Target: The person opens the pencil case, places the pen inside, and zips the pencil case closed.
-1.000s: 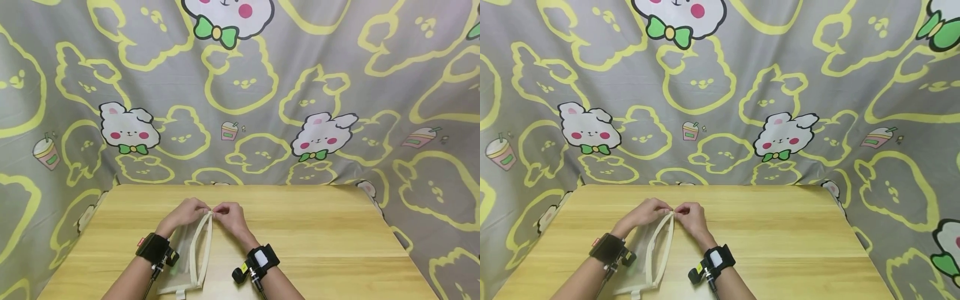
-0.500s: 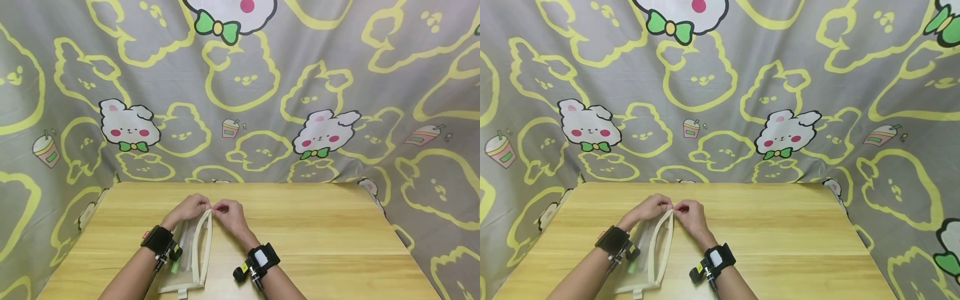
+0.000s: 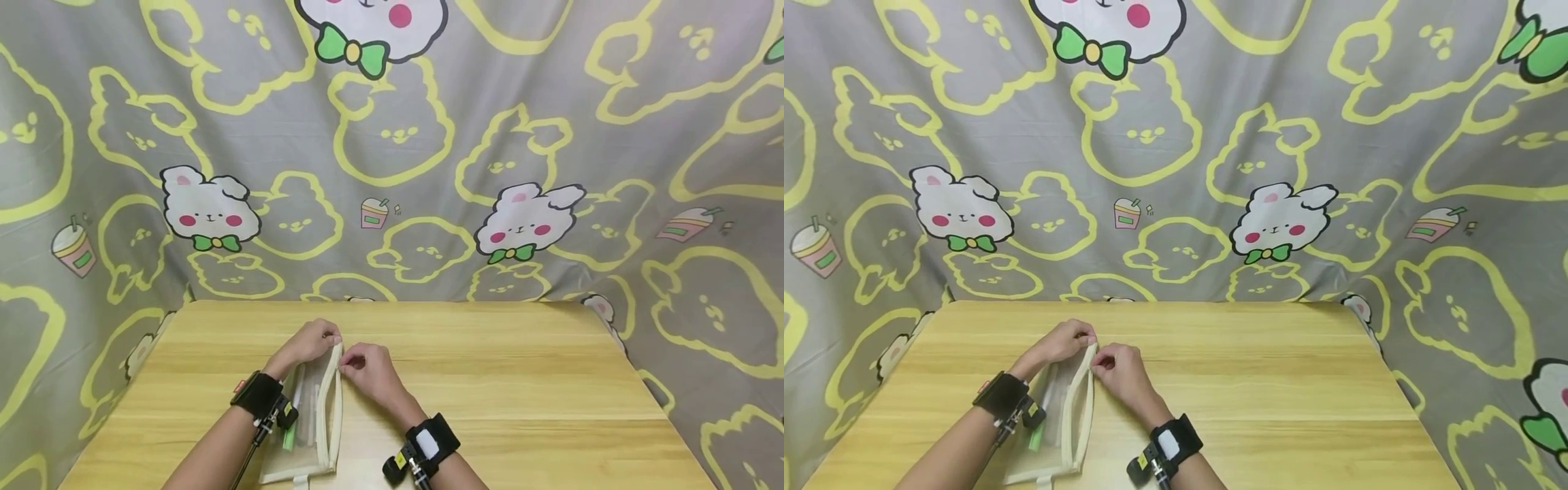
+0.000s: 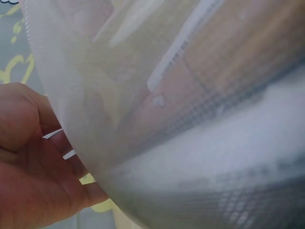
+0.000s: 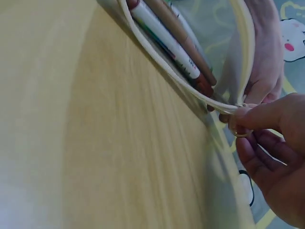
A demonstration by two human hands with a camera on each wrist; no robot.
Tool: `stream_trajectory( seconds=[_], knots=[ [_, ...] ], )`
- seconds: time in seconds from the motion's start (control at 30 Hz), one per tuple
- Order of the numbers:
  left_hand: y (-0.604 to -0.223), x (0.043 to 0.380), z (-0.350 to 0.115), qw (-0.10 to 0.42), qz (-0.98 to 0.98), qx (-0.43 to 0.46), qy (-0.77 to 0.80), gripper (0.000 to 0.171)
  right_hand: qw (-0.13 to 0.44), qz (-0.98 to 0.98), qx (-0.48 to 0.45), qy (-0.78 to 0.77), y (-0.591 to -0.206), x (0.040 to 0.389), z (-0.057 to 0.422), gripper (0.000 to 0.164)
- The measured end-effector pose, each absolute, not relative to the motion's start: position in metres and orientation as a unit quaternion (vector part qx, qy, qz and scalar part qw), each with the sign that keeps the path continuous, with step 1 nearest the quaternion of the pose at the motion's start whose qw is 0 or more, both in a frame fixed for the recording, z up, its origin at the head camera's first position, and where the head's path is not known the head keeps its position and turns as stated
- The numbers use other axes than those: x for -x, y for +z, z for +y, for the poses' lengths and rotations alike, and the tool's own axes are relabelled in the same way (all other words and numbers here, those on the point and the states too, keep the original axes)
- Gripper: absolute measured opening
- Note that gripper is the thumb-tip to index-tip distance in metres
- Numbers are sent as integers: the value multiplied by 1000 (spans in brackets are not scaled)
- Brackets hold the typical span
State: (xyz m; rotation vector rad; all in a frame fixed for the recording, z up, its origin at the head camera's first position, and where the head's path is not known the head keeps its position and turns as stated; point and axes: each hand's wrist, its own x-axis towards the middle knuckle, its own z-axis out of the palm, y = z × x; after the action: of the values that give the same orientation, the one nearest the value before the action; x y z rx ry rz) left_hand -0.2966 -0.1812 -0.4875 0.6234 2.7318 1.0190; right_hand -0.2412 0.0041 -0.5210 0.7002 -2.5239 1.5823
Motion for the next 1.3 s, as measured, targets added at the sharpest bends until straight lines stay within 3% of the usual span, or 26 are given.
stream_trajectory(
  seconds=[0.4,0.73,1.03,1.3],
  knots=[
    [-486,291,-172,93,908,-198,358,19,-73,-809,-288,508,-507,195,15,14],
    [-487,286,-168,95,909,-201,353,19,-44,-808,-415,416,-504,145,15,18],
    [-490,286,-164,96,909,-208,349,22,-120,-796,-428,410,-492,131,19,17],
    [-486,286,-160,80,912,-209,343,20,-95,-803,-436,395,-488,129,26,20]
  ],
)
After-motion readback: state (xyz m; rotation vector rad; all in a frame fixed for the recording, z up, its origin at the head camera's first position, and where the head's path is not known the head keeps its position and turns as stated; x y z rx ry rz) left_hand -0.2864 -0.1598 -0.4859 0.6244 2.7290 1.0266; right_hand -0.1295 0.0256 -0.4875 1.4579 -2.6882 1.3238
